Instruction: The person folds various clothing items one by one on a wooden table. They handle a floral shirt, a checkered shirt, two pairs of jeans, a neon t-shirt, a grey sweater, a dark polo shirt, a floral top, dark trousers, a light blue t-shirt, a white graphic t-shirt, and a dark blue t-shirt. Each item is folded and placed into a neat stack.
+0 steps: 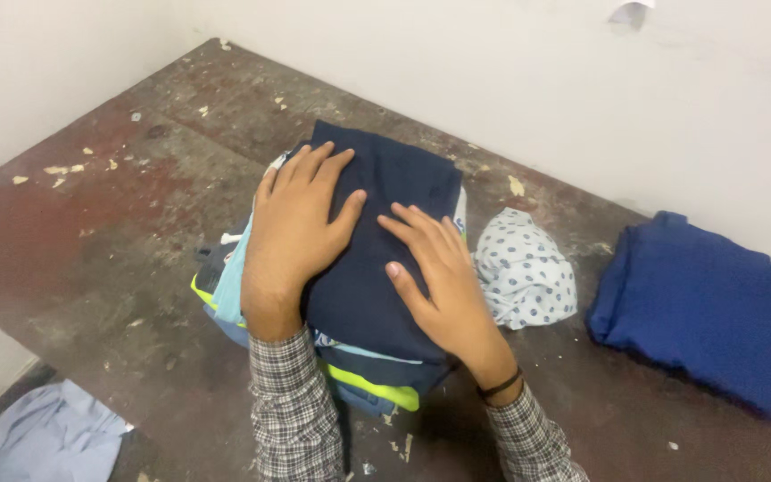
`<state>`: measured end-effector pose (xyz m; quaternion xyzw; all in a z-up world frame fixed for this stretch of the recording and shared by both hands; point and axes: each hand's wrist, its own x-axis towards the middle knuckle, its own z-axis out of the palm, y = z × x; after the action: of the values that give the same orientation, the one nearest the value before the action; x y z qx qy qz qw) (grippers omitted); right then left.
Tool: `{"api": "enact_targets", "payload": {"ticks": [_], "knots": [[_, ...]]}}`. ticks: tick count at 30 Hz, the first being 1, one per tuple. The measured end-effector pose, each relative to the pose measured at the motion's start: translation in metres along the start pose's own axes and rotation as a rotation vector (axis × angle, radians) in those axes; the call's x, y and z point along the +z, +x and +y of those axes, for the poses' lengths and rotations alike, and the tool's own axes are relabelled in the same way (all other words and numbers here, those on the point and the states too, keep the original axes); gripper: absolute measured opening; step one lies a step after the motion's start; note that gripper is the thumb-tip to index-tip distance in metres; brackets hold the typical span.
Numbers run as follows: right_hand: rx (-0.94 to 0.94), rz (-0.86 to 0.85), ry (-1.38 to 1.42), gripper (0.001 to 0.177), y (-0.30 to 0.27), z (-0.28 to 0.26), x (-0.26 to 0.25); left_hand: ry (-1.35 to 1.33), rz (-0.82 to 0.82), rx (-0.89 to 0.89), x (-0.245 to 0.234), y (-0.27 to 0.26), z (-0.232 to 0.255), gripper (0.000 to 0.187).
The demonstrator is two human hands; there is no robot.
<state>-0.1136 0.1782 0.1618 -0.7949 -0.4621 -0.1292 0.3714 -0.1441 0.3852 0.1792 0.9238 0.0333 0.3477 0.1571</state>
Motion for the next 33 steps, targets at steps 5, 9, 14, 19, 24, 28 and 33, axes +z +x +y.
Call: {"api": "enact_targets", "payload": {"ticks": [5, 9, 14, 19, 24, 28, 33], "knots": [[0.073, 0.042, 0.090, 0.038, -0.022, -0.004, -0.032, -0.131, 0.061, 0.048, -0.026, 0.002, 0.018, 0.042], [0.154, 0.199, 0.013, 0.032, -0.042, 0.003, -0.072, -0.158, 0.102, 0.069, -0.049, -0.005, 0.049, 0.036], [0.212, 0.351, -0.061, 0.024, -0.061, 0.010, -0.123, -0.214, 0.099, 0.206, -0.061, -0.007, 0.101, 0.035], [0.166, 0.497, -0.195, 0.020, -0.099, 0.011, -0.164, -0.320, 0.015, 0.419, -0.052, -0.016, 0.159, 0.038], [0.265, 0.636, -0.197, 0.017, -0.134, 0.034, -0.197, -0.564, -0.105, 0.592, -0.024, -0.029, 0.214, 0.040], [0.374, 0.732, -0.233, 0.014, -0.159, 0.067, -0.212, -0.797, -0.167, 0.603, 0.020, -0.023, 0.250, 0.039], [0.462, 0.834, -0.238, 0.011, -0.191, 0.118, -0.228, -1.080, -0.234, 0.334, 0.109, -0.011, 0.289, 0.036]]}}
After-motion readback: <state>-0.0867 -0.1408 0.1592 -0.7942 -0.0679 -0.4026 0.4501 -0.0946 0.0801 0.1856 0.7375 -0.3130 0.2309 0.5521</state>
